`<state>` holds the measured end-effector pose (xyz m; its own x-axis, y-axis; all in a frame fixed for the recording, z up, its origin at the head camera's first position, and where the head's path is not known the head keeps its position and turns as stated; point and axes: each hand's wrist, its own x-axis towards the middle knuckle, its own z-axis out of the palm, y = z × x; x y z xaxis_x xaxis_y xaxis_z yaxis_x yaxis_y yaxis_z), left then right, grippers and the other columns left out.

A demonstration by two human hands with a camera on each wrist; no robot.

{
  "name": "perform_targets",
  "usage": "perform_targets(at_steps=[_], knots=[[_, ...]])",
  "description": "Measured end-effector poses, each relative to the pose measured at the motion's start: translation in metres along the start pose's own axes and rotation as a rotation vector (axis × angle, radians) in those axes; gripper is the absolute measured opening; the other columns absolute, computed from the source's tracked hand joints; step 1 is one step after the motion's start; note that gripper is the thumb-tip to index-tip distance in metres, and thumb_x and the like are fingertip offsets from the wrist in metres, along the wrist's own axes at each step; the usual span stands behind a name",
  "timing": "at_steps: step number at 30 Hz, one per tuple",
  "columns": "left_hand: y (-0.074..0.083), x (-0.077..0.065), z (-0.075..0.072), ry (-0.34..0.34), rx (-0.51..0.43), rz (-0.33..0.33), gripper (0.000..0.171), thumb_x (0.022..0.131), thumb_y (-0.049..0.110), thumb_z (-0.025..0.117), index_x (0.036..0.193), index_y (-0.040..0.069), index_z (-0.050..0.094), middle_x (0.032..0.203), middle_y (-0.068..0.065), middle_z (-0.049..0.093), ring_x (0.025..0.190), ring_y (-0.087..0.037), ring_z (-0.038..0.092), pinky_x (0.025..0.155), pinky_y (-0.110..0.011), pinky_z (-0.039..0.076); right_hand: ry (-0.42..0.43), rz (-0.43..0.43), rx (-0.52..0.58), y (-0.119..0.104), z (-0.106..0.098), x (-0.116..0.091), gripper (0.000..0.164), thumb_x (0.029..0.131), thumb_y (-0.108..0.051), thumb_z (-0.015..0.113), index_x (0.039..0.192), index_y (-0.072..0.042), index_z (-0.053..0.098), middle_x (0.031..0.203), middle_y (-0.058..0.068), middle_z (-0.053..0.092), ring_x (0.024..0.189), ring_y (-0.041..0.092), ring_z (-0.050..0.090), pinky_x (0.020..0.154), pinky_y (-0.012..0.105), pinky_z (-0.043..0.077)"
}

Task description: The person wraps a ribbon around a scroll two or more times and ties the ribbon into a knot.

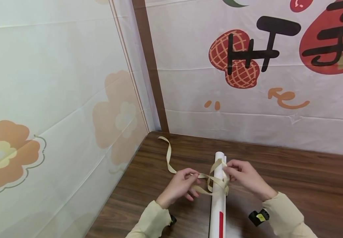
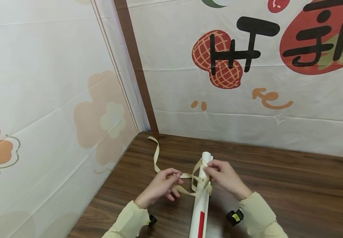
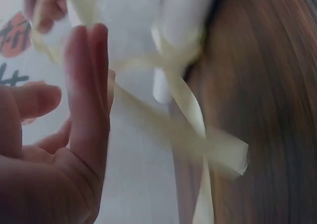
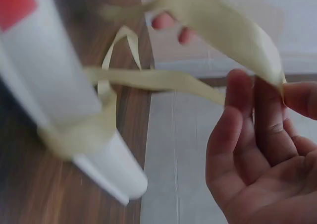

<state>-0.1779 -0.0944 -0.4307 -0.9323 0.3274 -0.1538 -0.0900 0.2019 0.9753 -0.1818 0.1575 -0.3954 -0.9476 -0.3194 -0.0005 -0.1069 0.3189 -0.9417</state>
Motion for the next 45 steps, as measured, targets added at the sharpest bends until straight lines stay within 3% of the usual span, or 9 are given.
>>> perform_targets(at_steps=[4,8,12,16,22,29,36,42,45], knots=[[-0.009,0.005,-0.010,0.081,0.284,0.082,0.028,0.096,0.017,0.054,0.116,-0.001,0.061,0.092,-0.017,0.070,0.047,-0.013,0.059,0.040,-0.027,0.048,0.004,0.035,-0.018,0.009,-0.020,-0.006,0.026,0.095,-0.022,0.059,0.101,0.003,0.062,0.074,0.004,0.060,0.065,0.012,0.060,0.064,0.030,0.054],[-0.018,0.011,-0.022,0.163,0.563,0.156,0.025,0.093,0.016,0.058,0.111,0.000,0.064,0.088,-0.010,0.070,0.063,-0.015,0.064,0.055,-0.027,0.050,-0.024,0.065,-0.067,0.019,-0.041,-0.012,0.028,0.096,-0.028,0.058,0.104,-0.001,0.061,0.065,0.003,0.056,0.056,0.014,0.058,0.057,0.030,0.050],[-0.025,0.018,-0.033,0.207,0.734,0.178,0.027,0.090,0.015,0.063,0.113,0.001,0.064,0.099,-0.011,0.066,0.089,-0.022,0.062,0.076,-0.035,0.050,-0.091,0.090,-0.073,0.029,-0.061,-0.019,0.032,0.097,-0.029,0.057,0.105,0.002,0.061,0.057,-0.003,0.044,0.046,0.008,0.042,0.044,0.027,0.039],[-0.029,0.024,-0.041,0.208,0.871,0.172,0.033,0.089,0.012,0.063,0.120,0.002,0.061,0.111,-0.015,0.060,0.096,-0.027,0.060,0.083,-0.043,0.050,-0.157,0.105,-0.102,0.037,-0.081,-0.025,0.031,0.097,-0.028,0.057,0.105,0.002,0.062,0.056,-0.007,0.037,0.044,0.005,0.031,0.040,0.024,0.032],[-0.035,0.029,-0.049,0.158,1.014,0.159,0.041,0.087,0.004,0.064,0.126,-0.001,0.058,0.121,-0.018,0.057,0.107,-0.033,0.061,0.089,-0.046,0.050,-0.198,0.046,-0.257,0.043,-0.107,-0.030,0.023,0.096,-0.025,0.058,0.101,-0.003,0.065,0.063,-0.010,0.045,0.048,0.001,0.033,0.045,0.025,0.036],[-0.044,0.032,-0.056,0.149,1.156,0.191,0.028,0.084,0.005,0.068,0.112,0.002,0.065,0.102,-0.013,0.058,0.088,-0.027,0.063,0.075,-0.039,0.053,-0.205,-0.034,-0.395,0.044,-0.129,-0.033,0.016,0.093,-0.026,0.063,0.098,-0.011,0.067,0.076,-0.012,0.066,0.068,0.000,0.055,0.061,0.021,0.045],[-0.046,0.030,-0.065,0.146,1.231,0.178,0.007,0.083,0.005,0.064,0.088,0.009,0.068,0.085,-0.005,0.059,0.072,-0.021,0.061,0.061,-0.035,0.050,-0.251,0.012,-0.355,0.050,-0.148,-0.037,0.028,0.090,-0.020,0.067,0.107,0.000,0.062,0.068,-0.013,0.053,0.062,0.001,0.050,0.059,0.023,0.042],[-0.048,0.027,-0.077,0.180,1.291,0.219,0.010,0.080,0.003,0.065,0.075,0.013,0.063,0.077,-0.002,0.059,0.068,-0.021,0.062,0.056,-0.036,0.049,-0.189,-0.024,-0.425,0.060,-0.164,-0.042,0.013,0.095,-0.020,0.060,0.095,-0.010,0.069,0.063,-0.016,0.051,0.053,-0.002,0.042,0.048,0.024,0.039],[-0.052,0.026,-0.084,0.208,1.326,0.241,0.010,0.079,0.004,0.067,0.075,0.013,0.064,0.076,-0.002,0.060,0.067,-0.022,0.063,0.055,-0.037,0.050,-0.167,0.025,-0.440,0.065,-0.173,-0.046,0.017,0.097,-0.022,0.057,0.093,-0.011,0.069,0.057,-0.013,0.042,0.048,0.001,0.039,0.045,0.026,0.038]])
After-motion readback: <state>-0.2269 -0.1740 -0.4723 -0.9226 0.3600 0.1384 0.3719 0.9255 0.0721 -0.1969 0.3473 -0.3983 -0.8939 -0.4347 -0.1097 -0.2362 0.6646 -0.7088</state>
